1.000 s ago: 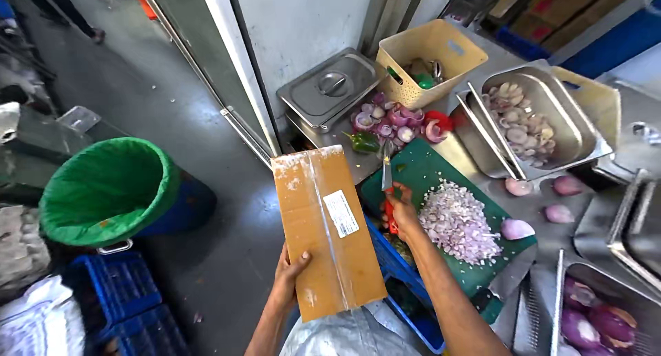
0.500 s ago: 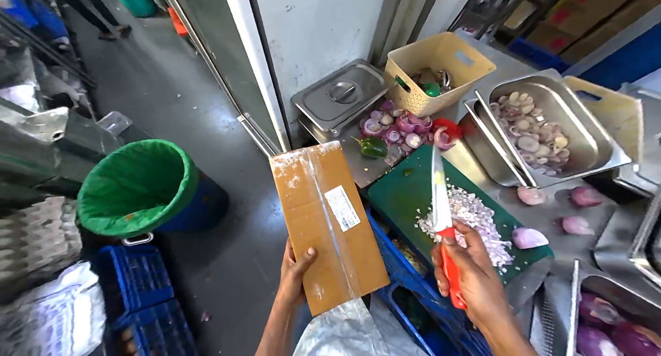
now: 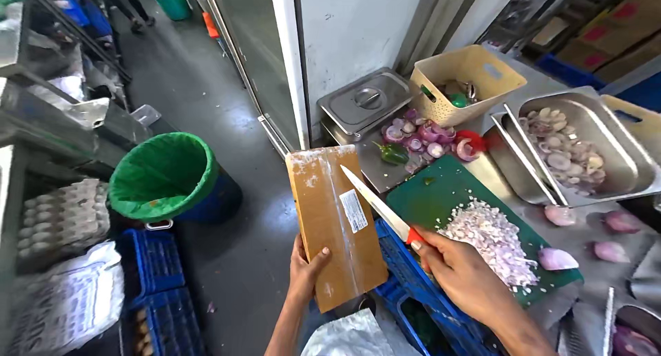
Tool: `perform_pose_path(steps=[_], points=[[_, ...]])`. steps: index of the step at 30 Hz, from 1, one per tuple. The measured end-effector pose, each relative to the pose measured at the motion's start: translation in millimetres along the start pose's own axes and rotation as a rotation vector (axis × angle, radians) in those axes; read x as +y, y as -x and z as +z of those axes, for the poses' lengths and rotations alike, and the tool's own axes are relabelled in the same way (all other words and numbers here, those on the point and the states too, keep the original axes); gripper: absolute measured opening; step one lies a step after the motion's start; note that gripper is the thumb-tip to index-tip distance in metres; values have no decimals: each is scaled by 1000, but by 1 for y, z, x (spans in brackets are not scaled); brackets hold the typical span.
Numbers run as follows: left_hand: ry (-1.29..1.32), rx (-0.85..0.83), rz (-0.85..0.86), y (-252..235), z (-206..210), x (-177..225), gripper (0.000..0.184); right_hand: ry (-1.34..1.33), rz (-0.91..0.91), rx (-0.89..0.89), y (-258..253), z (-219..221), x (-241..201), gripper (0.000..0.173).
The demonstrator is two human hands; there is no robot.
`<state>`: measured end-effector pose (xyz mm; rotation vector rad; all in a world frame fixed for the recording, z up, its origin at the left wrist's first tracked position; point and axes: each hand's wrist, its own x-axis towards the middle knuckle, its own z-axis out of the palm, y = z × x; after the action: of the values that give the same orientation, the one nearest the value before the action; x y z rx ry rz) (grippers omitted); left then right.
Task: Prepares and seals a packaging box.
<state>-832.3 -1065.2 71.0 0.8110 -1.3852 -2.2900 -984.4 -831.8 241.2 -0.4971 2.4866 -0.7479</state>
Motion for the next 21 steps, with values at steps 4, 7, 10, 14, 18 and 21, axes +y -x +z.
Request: perform_pose_path(steps=[4,7,10,14,18,21], points=[[-73,9,87,-2,-2,3,87,112,-13,-16,-13,1,-20,44],[-81,9,125,-5,-3,5,86,186,-31,5,-16,-2,-31,43],[-120,19,175,-11,-6,5,84,282,-52,23,-17,-7,-45,43],[-180,44,201,-17,-9,8,84,364,-49,-28,-24,-14,-69,44],[-115,96,197,-22,-7,8,82,432,-23,-123,-21,-7,-83,45],[-86,165,211,-27,-8,8,81,491,-2,-229,-5,3,-84,48]])
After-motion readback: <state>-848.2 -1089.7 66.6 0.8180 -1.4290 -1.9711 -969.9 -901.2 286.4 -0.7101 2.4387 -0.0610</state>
